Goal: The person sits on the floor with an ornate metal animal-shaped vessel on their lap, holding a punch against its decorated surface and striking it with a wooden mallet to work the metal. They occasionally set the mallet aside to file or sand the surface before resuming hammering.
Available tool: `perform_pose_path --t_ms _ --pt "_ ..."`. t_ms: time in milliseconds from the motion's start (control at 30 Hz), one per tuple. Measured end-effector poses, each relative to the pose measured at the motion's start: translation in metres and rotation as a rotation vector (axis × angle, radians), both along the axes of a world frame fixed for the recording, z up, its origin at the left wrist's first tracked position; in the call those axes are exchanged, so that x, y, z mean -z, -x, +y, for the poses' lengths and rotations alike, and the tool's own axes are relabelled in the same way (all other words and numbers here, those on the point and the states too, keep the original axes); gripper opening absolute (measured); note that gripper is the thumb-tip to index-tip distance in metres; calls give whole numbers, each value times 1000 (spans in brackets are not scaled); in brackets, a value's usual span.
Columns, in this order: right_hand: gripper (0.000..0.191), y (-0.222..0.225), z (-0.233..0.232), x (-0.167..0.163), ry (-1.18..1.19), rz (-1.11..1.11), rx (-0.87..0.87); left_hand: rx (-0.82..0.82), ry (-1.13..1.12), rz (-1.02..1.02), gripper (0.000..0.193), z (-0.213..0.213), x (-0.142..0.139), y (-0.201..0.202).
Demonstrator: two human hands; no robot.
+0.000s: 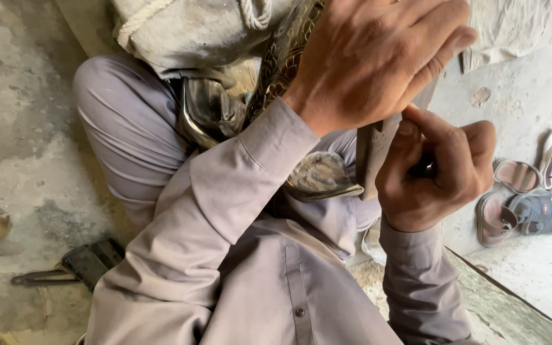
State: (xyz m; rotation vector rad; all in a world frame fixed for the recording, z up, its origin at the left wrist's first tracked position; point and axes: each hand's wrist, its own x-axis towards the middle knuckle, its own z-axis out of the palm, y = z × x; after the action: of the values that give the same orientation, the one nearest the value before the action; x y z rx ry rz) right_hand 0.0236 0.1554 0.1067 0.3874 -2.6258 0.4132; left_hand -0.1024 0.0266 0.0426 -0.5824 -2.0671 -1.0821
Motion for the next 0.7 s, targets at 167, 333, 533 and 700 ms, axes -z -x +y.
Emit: perform_pose_path --t_ms 167,333,533,700 --pt "18 0 -4 1 111 -36 40 -78 -3 100 33 -1 3 3" --pt "15 -6 -4 2 290 -83 1 62 -123 -25 38 -12 2 -2" --pt "27 -41 -1 7 989 -396 68 48 -607 -204 45 -130 36 -72" --pt "28 -55 8 10 1058 -451 10 -503 -468 -467 49 -232 78 -178"
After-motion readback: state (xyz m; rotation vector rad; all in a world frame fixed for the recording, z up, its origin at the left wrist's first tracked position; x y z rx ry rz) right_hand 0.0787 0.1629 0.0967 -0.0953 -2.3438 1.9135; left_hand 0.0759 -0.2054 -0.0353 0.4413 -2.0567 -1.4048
